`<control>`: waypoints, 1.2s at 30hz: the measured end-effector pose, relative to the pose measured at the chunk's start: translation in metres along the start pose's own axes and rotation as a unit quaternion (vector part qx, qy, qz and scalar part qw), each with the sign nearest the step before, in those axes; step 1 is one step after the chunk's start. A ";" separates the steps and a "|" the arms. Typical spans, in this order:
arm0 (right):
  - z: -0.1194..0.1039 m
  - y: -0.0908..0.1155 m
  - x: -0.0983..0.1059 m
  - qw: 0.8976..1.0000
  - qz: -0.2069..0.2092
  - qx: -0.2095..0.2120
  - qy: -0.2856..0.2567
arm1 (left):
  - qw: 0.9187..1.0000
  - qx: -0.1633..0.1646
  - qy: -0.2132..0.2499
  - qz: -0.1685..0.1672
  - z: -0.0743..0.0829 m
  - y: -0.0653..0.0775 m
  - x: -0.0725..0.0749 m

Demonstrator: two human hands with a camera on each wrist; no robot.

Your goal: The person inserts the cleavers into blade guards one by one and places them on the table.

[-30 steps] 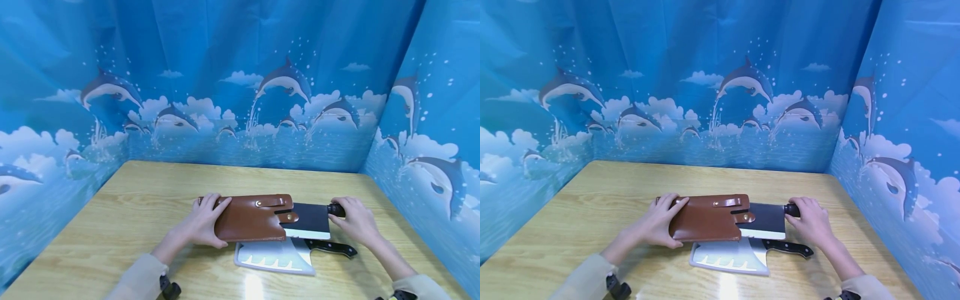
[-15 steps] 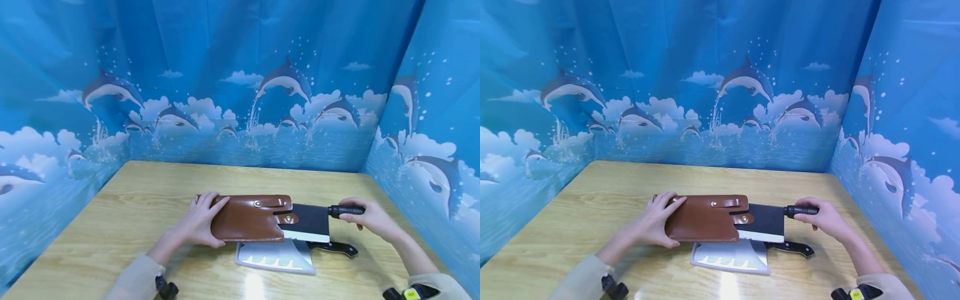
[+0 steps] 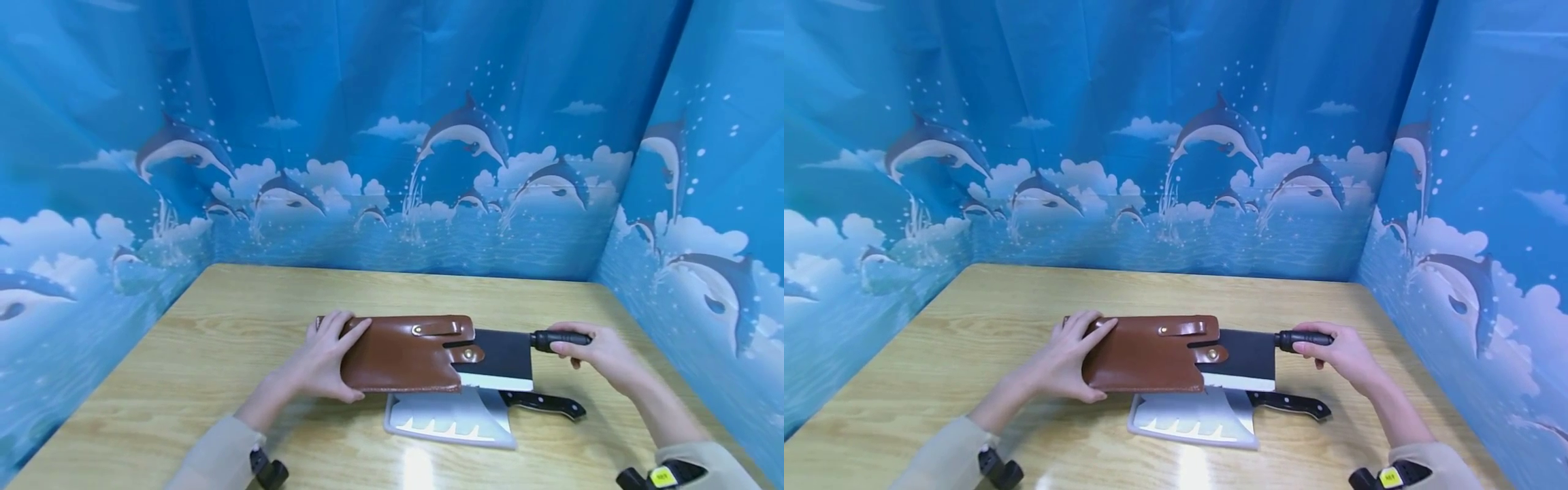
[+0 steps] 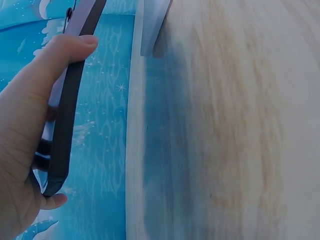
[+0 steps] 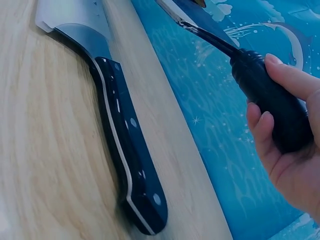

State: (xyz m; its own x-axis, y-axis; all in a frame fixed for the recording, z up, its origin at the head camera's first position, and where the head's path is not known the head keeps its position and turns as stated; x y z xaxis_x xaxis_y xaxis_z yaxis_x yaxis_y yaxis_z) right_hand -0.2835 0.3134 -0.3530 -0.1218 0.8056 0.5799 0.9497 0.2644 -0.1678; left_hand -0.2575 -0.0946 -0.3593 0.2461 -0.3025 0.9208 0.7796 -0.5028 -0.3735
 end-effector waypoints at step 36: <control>-0.009 -0.022 -0.042 0.998 -0.030 -0.013 -0.045 | 1.000 -0.028 -0.002 0.003 0.019 -0.013 -0.015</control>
State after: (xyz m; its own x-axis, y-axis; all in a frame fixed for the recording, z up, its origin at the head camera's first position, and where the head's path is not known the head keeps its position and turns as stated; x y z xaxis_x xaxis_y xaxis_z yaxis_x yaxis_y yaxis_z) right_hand -0.2963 0.2689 -0.3662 -0.2042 0.8334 0.5136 0.9466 0.3019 -0.1135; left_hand -0.2605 -0.0678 -0.3658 0.2536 -0.3017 0.9191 0.7449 -0.5452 -0.3845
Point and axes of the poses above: each hand's wrist, its own y-axis away from the middle knuckle, its own x-axis out of the back of the hand, z = x × y, the point moved 7 cm from there along -y, towards the middle knuckle, and after that the axes turned 6 degrees about x, right-handed, at the moved point
